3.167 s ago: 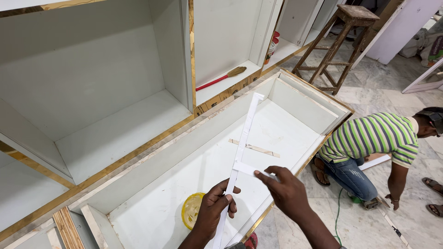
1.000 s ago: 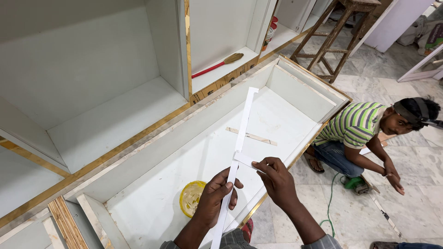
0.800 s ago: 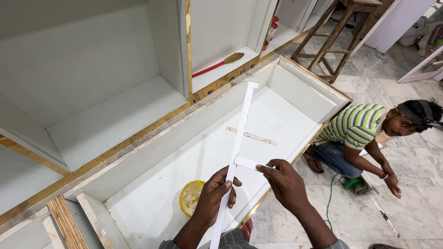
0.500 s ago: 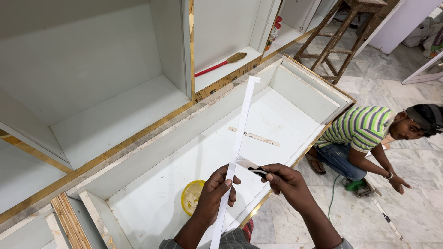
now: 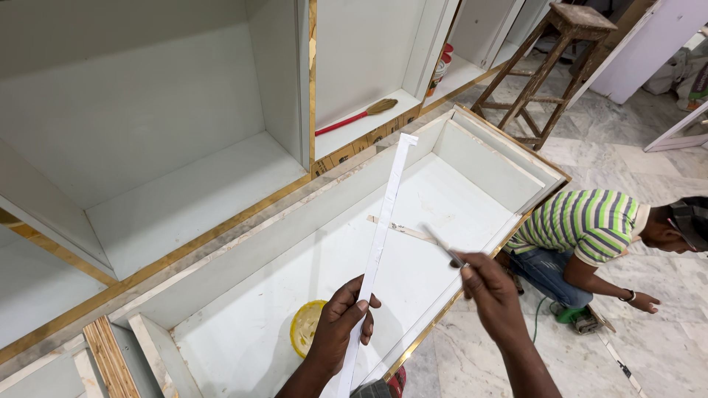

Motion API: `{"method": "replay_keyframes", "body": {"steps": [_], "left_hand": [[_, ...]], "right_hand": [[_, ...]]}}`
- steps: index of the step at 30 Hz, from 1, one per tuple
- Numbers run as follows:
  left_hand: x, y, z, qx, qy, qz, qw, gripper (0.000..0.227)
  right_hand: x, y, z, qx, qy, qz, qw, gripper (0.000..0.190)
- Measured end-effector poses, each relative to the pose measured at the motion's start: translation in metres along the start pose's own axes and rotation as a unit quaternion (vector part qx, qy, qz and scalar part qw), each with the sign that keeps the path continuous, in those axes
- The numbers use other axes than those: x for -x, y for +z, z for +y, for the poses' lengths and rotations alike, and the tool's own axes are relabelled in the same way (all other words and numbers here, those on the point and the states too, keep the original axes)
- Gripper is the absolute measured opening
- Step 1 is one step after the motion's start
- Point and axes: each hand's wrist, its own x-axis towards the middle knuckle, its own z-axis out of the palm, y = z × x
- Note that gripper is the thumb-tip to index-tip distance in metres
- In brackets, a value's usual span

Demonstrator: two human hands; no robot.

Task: The person applies a white adhesive to a long white strip using a small brush, then presses the strip onto the edge of a white cabinet frame. The person repeats this process for another strip, applying adhesive and attaching it to the cabinet edge.

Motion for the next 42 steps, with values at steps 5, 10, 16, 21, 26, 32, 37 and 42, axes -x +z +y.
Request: {"method": "replay_keyframes", "body": {"steps": [5, 10, 16, 21, 26, 32, 37, 42], "left_hand": [[0.002, 0.007, 0.004, -0.020, -0.009, -0.012, 1.000, 0.052], [0.004, 0.013, 0.007, -0.021, -0.010, -0.023, 0.999, 0.054], [0.004, 0.017, 0.008, -0.070, -0.022, -0.013, 0.997, 0.053], [0.003, 0.019, 0.005, -0.121, -0.016, -0.001, 0.992, 0.052], [0.004, 0.020, 0.004, -0.128, -0.009, 0.003, 0.992, 0.052], [0.006, 0.019, 0.004, -0.128, -0.006, -0.004, 0.992, 0.051], [0.005, 0.020, 0.001, -0.137, -0.003, -0.009, 0.990, 0.050], [0.005, 0.017, 0.000, -0.140, -0.001, -0.013, 0.990, 0.051]], "right_hand": [[-0.040, -0.011, -0.042, 0.218, -0.257, 0.111, 0.935, 0.033], [-0.088, -0.014, -0.050, 0.026, -0.182, 0.086, 0.979, 0.035], [-0.100, 0.005, -0.047, 0.118, -0.233, 0.153, 0.953, 0.038], [-0.101, 0.011, -0.065, 0.257, -0.287, 0.216, 0.897, 0.042], [-0.101, 0.018, -0.069, 0.295, -0.289, 0.215, 0.885, 0.043], [-0.096, 0.014, -0.060, 0.323, -0.269, 0.213, 0.882, 0.040], [-0.095, 0.013, -0.051, 0.319, -0.265, 0.211, 0.885, 0.039], [-0.093, 0.013, -0.048, 0.294, -0.243, 0.203, 0.902, 0.036]]}}
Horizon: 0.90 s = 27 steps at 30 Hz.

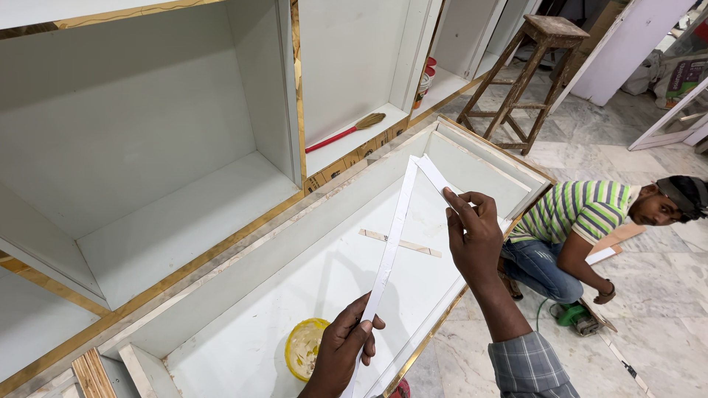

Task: The person applies a white adhesive to a long white strip using a small brush, then presses the strip onto the edge of a white cabinet frame. The person repeats this process for another strip, applying adhesive and attaching it to the cabinet edge.

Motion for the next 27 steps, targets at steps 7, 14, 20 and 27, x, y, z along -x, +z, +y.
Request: {"method": "replay_keyframes", "body": {"steps": [7, 14, 20, 27], "left_hand": [[0.001, -0.001, 0.004, -0.002, -0.017, 0.009, 1.000, 0.051], [0.002, -0.005, 0.007, 0.015, 0.000, 0.030, 0.999, 0.052], [0.003, -0.024, 0.003, 0.043, 0.056, 0.105, 0.992, 0.048], [0.042, -0.047, -0.010, 0.158, 0.174, 0.226, 0.945, 0.045]], "right_hand": [[0.002, 0.000, 0.006, -0.068, 0.038, -0.025, 0.997, 0.034], [0.006, 0.006, 0.045, -0.142, 0.058, -0.029, 0.988, 0.032], [0.028, 0.021, 0.061, -0.215, 0.181, -0.170, 0.945, 0.021], [0.074, 0.088, 0.001, -0.165, -0.030, -0.491, 0.855, 0.017]]}}
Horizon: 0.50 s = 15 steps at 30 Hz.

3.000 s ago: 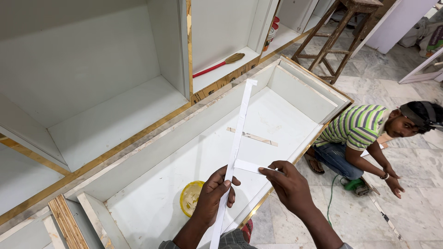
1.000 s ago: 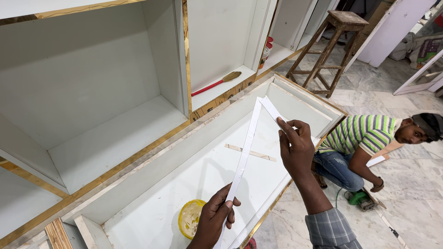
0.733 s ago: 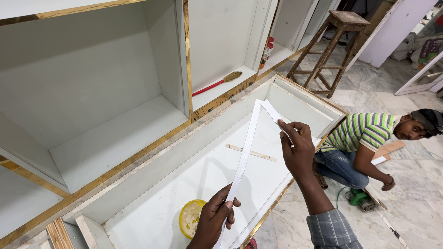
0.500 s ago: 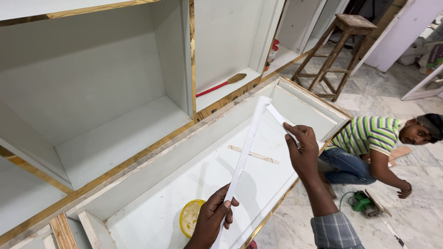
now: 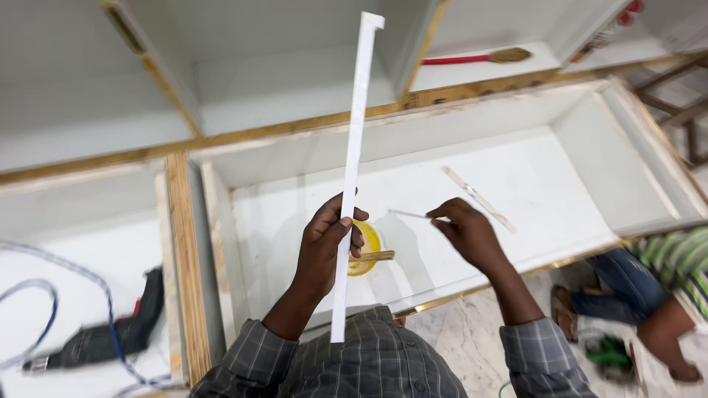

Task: The person applies a white adhesive to a long white strip using a small brush, then presses the strip onto the edge of a white cabinet frame. The person repeats this process for another strip, applying adhesive and attaching it to the cabinet edge.

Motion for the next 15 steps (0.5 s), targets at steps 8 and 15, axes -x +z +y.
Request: {"method": "replay_keyframes", "body": {"steps": [8, 15], "left_hand": [[0.061, 0.008, -0.023, 0.040, 0.073, 0.141, 0.987, 0.046], [0.110, 0.035, -0.054, 0.016, 0.094, 0.261, 0.961, 0.045]], "right_hand": [[-0.063, 0.079, -0.030, 0.181, -0.204, -0.224, 0.936, 0.015], [-0.094, 0.140, -0.019, 0.354, -0.371, -0.318, 0.797, 0.022]]}}
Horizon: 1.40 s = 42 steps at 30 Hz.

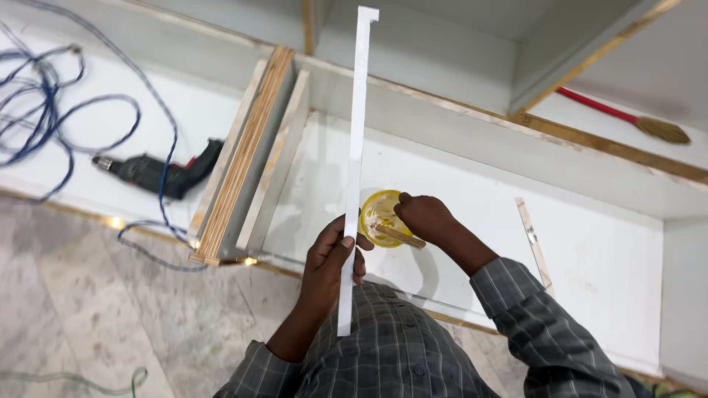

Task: The person applies a white adhesive to a long white strip using a small brush, then presses the strip onto the edge of a white cabinet frame. The person repeats this process for another strip, applying adhesive and attaching it to the cabinet edge.

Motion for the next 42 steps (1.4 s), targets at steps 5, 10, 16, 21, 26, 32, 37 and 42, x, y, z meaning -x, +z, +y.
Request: {"method": "replay_keyframes", "body": {"steps": [5, 10, 16, 21, 26, 32, 37, 42], "left_hand": [[0.029, -0.002, -0.009, -0.007, 0.053, 0.050, 0.997, 0.043], [0.047, -0.004, -0.012, -0.017, 0.064, 0.090, 0.994, 0.043], [0.051, -0.008, -0.010, -0.029, 0.074, 0.086, 0.993, 0.042], [0.051, -0.015, -0.007, -0.031, 0.099, 0.077, 0.992, 0.040], [0.051, -0.021, -0.004, -0.032, 0.090, 0.073, 0.993, 0.041], [0.043, -0.029, -0.002, -0.062, 0.070, 0.067, 0.993, 0.042], [0.040, -0.033, -0.002, -0.057, 0.056, 0.050, 0.996, 0.042], [0.038, -0.035, -0.003, -0.065, 0.051, 0.045, 0.996, 0.042]], "right_hand": [[-0.028, 0.011, 0.004, 0.006, -0.024, -0.041, 0.999, 0.022], [-0.045, 0.023, -0.003, 0.063, -0.093, -0.026, 0.993, 0.019], [-0.053, 0.035, -0.011, -0.110, 0.010, -0.084, 0.990, 0.023], [-0.053, 0.036, -0.003, -0.062, -0.023, -0.073, 0.995, 0.022], [-0.039, 0.013, -0.007, 0.002, -0.027, -0.031, 0.999, 0.017], [-0.037, 0.024, -0.014, 0.042, -0.004, -0.032, 0.999, 0.013], [-0.039, 0.037, -0.013, 0.023, -0.010, 0.013, 1.000, 0.018], [-0.035, 0.030, -0.013, -0.032, -0.005, -0.003, 0.999, 0.018]]}}
